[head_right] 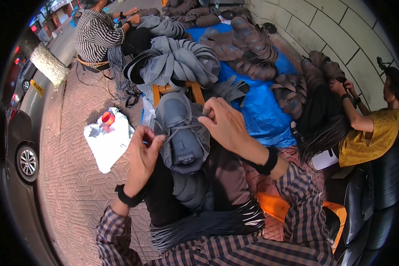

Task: The recorder laces and assembles several pairs of grey sneakers while working outdoors.

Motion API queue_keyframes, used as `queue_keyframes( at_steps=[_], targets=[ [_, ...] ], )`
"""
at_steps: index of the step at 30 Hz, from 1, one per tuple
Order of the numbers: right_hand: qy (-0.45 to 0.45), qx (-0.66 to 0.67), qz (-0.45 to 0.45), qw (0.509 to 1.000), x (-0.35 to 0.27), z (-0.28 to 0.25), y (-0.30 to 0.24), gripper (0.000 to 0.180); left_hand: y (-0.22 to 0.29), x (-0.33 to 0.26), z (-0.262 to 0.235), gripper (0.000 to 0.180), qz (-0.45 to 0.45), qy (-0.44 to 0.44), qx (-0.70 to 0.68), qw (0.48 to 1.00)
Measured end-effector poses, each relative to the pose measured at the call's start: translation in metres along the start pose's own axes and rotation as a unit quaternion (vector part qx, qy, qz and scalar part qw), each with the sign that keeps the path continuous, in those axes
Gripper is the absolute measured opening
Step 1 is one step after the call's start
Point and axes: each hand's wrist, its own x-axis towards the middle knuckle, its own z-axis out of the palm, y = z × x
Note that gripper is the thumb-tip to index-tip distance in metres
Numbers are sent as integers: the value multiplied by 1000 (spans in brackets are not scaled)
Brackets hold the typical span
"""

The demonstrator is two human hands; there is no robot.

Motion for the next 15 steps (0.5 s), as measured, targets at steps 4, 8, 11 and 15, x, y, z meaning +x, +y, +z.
queue_keyframes(
  at_steps=[4,8,11,15],
  targets=[
    [147,-80,-287,943,-24,9,-19,36,33,-16,5,42,164,34,145,975],
    [90,-157,-230,956,-25,23,-11,36,37,-15,8,37,166,6,341,925],
    [84,-228,-223,944,-23,26,-13,33,34,-15,14,32,157,-12,375,914],
    [46,-295,-207,932,-12,21,-10,19,26,-13,12,24,155,-34,376,913]
  ],
)
